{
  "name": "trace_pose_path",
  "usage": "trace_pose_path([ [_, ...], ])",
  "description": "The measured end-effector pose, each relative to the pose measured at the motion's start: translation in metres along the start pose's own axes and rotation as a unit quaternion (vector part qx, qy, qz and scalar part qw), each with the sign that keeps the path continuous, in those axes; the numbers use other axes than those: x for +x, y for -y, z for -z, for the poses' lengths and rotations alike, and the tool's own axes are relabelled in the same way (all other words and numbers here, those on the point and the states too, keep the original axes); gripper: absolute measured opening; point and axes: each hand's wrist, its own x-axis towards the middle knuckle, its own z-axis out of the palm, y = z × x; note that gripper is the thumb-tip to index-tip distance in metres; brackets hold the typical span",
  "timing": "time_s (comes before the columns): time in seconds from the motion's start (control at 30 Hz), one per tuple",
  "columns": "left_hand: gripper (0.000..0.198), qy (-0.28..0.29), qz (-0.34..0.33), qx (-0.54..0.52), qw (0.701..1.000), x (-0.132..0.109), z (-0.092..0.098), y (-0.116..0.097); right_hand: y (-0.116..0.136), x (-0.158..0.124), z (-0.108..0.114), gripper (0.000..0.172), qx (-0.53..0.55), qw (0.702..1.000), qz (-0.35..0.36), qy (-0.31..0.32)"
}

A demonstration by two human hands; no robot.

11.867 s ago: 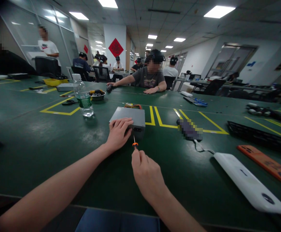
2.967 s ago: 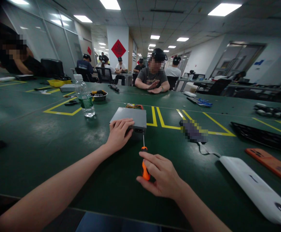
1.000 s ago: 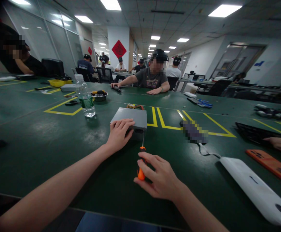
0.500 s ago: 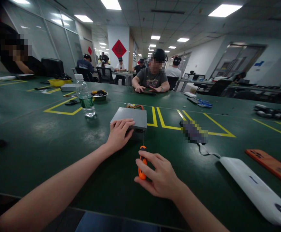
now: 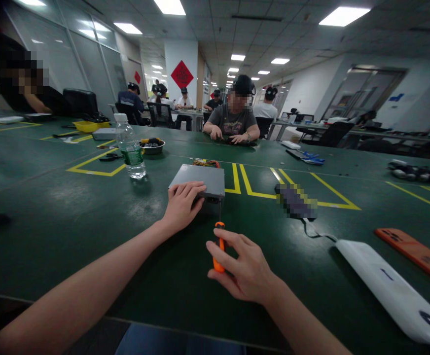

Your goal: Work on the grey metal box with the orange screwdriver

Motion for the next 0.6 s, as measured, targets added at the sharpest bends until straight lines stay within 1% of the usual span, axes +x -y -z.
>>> trace_pose_path([
  [0.13, 0.027, 0.002, 0.0, -0.001, 1.0, -0.0002, -0.0006, 0.0004, 0.0015, 0.0004, -0.0021, 0.034, 0.005, 1.0, -0.005, -0.011],
  [0.23, 0.026, -0.001, 0.001, -0.001, 1.0, -0.0003, -0.0013, 0.0004, 0.0008, -0.0008, -0.0049, 0.038, 0.048, 0.999, -0.02, -0.015],
  [0.33, 0.026, -0.002, 0.001, -0.001, 1.0, -0.0003, -0.0015, 0.0002, -0.0004, -0.0015, -0.005, 0.046, 0.068, 0.997, -0.025, 0.0],
  [0.4, 0.026, -0.002, 0.001, -0.001, 1.0, -0.0003, -0.0014, 0.0001, -0.0007, -0.0008, -0.0035, 0.045, 0.056, 0.998, -0.017, 0.01],
  [0.47, 0.026, -0.002, 0.001, -0.001, 1.0, -0.0002, -0.0011, 0.0, -0.0004, 0.0004, -0.0017, 0.04, 0.029, 0.999, -0.005, 0.014],
  [0.6, 0.026, -0.001, 0.0, 0.0, 1.0, -0.0002, -0.0007, 0.0002, 0.0003, 0.001, -0.0022, 0.036, 0.0, 1.0, 0.002, -0.005],
])
